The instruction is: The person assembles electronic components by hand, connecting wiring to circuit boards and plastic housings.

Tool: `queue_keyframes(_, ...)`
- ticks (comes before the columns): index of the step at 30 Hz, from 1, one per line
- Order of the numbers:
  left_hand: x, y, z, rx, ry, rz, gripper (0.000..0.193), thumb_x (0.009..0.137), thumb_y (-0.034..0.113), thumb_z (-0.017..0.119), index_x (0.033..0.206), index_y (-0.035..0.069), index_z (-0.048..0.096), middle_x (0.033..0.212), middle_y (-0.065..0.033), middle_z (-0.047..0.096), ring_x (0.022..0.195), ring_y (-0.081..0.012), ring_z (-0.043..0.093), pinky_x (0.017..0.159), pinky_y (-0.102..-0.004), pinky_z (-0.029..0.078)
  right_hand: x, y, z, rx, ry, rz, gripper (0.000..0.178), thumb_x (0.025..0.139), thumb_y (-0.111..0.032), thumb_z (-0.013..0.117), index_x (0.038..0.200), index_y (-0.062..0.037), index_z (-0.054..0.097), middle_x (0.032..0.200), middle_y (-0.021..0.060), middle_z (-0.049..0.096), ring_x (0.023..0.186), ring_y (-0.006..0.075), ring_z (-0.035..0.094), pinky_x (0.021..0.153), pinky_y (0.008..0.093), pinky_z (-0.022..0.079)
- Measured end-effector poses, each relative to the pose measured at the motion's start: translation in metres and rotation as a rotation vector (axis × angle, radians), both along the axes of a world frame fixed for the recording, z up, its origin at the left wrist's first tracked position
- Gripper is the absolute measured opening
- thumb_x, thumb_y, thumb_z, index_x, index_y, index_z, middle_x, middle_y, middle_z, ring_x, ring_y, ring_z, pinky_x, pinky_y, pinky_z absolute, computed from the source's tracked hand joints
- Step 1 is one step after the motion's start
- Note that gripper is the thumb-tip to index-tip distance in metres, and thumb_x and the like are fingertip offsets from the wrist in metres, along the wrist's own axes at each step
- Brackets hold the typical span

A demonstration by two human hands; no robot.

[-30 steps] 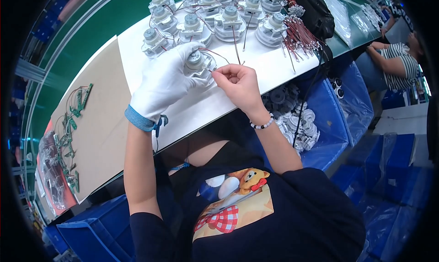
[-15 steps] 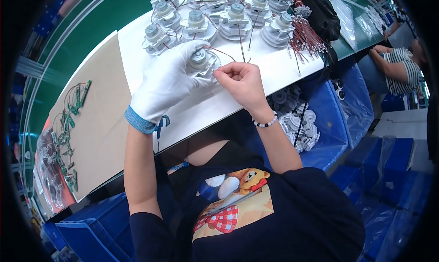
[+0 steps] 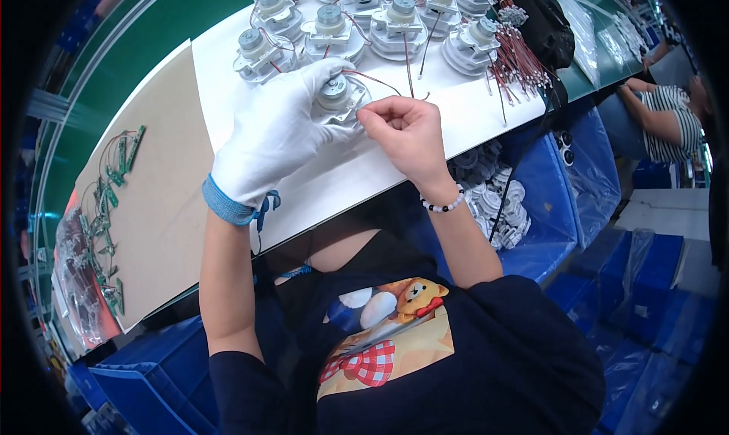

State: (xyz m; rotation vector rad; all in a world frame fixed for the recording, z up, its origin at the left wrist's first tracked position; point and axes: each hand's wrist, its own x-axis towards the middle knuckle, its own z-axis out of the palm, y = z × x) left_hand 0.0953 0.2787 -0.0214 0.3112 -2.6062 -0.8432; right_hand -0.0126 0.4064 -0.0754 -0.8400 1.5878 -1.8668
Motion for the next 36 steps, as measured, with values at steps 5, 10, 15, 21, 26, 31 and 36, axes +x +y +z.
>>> queue_keyframes(5,0.001,0.002,0.009,0.025,-0.068,0.014,0.054,0.066,0.009,0.074,0.115,0.003,0.051,0.097,-0.0113,0.062,0.089,-0.0183,0.060,0.079,-0.0278,0.045,0.001,-0.003,0.004,-0.006,-0.059,0.030,0.010,0.076,-0.003,0.062,0.077,0.0065,0.063,0.064,0.0050,0.061,0.048,0.0040,0.052,0.043,0.0164,0.041)
queue_keyframes(10,0.001,0.006,0.009,0.014,-0.032,-0.019,0.057,0.068,0.009,0.073,0.119,0.003,0.048,0.096,-0.0127,0.062,0.089,-0.0197,0.060,0.079,-0.0294,0.045,0.001,0.002,0.006,0.015,-0.142,0.038,0.011,0.077,-0.004,0.061,0.080,0.0062,0.063,0.062,0.0056,0.060,0.043,0.0051,0.051,0.036,0.0175,0.039)
queue_keyframes(15,-0.016,0.006,0.008,-0.006,-0.034,-0.013,0.061,0.071,0.006,0.069,0.126,0.005,0.043,0.099,-0.0142,0.060,0.093,-0.0243,0.059,0.081,-0.0292,0.044,-0.013,-0.004,-0.004,0.011,-0.065,-0.012,0.012,0.079,-0.007,0.061,0.083,0.0051,0.062,0.065,0.0045,0.061,0.043,0.0035,0.049,0.035,0.0160,0.036)
queue_keyframes(21,-0.051,0.002,0.000,-0.148,0.075,0.012,0.062,0.069,0.011,0.069,0.125,0.006,0.042,0.099,-0.0153,0.060,0.087,-0.0292,0.059,0.076,-0.0327,0.046,-0.046,-0.005,-0.002,0.073,0.284,-0.144,0.017,0.078,-0.008,0.063,0.088,0.0055,0.063,0.067,0.0049,0.063,0.051,0.0053,0.054,0.045,0.0179,0.042)
queue_keyframes(26,-0.031,0.009,0.008,-0.539,0.369,0.141,0.067,0.066,0.022,0.071,0.124,0.005,0.041,0.098,-0.0151,0.061,0.087,-0.0317,0.059,0.075,-0.0358,0.048,-0.034,0.022,0.018,0.048,0.843,-0.350,0.019,0.071,-0.004,0.063,0.090,0.0017,0.063,0.082,0.0140,0.063,0.071,0.0252,0.062,0.063,0.0301,0.049)
queue_keyframes(31,0.010,-0.009,0.090,-0.538,0.484,0.237,0.034,0.073,0.023,0.069,0.099,0.004,0.060,0.095,-0.0154,0.062,0.086,-0.0266,0.062,0.073,-0.0317,0.050,-0.024,0.070,0.026,-0.024,1.121,-0.506,0.019,0.066,0.001,0.064,0.085,0.0023,0.061,0.085,0.0140,0.061,0.076,0.0299,0.060,0.068,0.0332,0.049)
queue_keyframes(36,0.014,-0.139,0.170,-0.941,0.205,0.490,0.028,0.080,0.009,0.057,0.108,0.007,0.058,0.106,-0.0134,0.059,0.096,-0.0299,0.057,0.081,-0.0333,0.046,0.013,0.056,-0.002,-0.095,1.085,-0.071,0.017,0.062,-0.003,0.068,0.059,-0.0076,0.052,0.056,0.0056,0.049,0.050,0.0227,0.049,0.045,0.0312,0.037)
